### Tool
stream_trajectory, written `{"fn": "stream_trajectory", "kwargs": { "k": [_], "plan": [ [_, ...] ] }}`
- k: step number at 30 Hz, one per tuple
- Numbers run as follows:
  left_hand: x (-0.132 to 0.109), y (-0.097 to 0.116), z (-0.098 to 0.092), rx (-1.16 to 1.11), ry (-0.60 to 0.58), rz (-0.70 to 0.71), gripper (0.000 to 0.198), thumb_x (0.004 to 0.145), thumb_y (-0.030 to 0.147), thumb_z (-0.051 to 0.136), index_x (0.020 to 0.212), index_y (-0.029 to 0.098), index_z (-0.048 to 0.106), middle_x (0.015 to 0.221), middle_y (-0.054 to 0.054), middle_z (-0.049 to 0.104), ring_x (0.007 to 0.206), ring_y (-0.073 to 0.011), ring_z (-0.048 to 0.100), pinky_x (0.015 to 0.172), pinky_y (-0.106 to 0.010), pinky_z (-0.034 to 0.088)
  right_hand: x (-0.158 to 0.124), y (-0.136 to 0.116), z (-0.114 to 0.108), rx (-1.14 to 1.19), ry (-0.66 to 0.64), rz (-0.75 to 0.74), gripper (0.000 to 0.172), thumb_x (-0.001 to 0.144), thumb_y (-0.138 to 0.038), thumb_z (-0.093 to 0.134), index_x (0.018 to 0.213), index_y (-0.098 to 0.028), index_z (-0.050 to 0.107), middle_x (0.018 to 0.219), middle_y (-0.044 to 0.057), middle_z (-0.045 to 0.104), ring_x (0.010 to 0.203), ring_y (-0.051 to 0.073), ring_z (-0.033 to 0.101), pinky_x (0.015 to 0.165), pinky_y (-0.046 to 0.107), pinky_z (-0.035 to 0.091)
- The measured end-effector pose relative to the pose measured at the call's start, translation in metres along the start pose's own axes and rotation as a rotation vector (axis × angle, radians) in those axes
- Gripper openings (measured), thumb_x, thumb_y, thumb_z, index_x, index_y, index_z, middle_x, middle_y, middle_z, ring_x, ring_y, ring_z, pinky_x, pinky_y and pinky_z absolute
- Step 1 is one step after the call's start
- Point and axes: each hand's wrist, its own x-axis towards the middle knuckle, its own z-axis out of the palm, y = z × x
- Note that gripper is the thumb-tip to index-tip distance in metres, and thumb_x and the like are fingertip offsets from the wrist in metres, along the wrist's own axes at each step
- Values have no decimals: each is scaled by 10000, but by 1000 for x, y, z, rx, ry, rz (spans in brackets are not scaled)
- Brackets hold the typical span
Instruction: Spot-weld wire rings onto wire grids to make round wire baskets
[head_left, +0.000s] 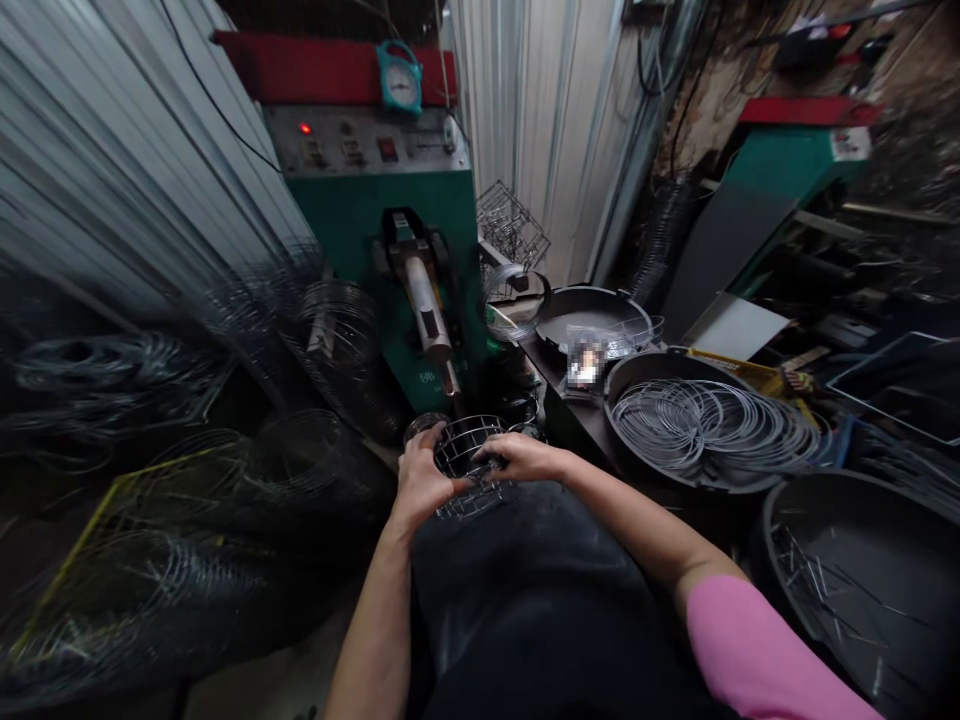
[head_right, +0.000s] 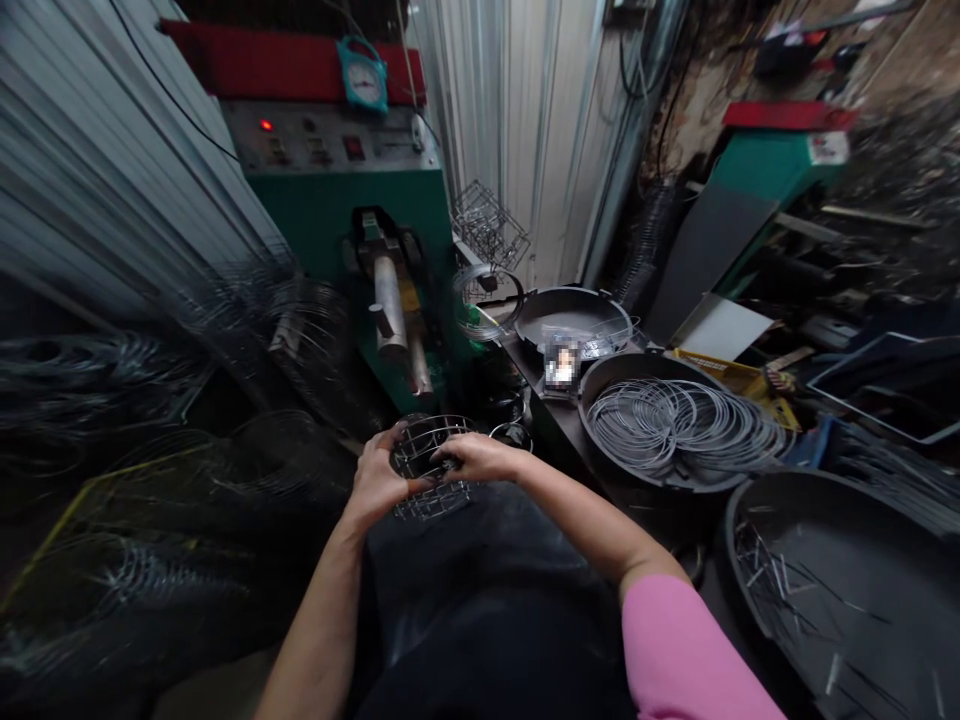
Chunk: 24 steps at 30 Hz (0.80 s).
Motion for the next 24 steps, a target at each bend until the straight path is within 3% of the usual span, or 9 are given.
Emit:
{"fn": "stream_trajectory", "kwargs": {
  "k": [11, 24],
  "plan": [
    [8, -5, 1, -44, -34, -12, 930, 422, 319, 814, 1272, 233, 447, 1185, -79, 507, 1140, -294, 466, 979, -446, 353, 6, 11, 9, 149, 148, 5, 224, 701, -174, 662, 920, -204, 703, 862, 33, 694, 819, 172, 637, 756, 275, 466],
    [8, -16, 3, -128, 11, 12, 945, 416, 358, 822, 1271, 212, 447, 1197, -95, 502, 1131, -280, 477, 993, -439, 352, 11, 17, 18, 34, 189, -21, 183, 741, -176, 634, 908, -217, 699, 890, 48, 687, 813, 160, 639, 732, 251, 471]
  ]
}}
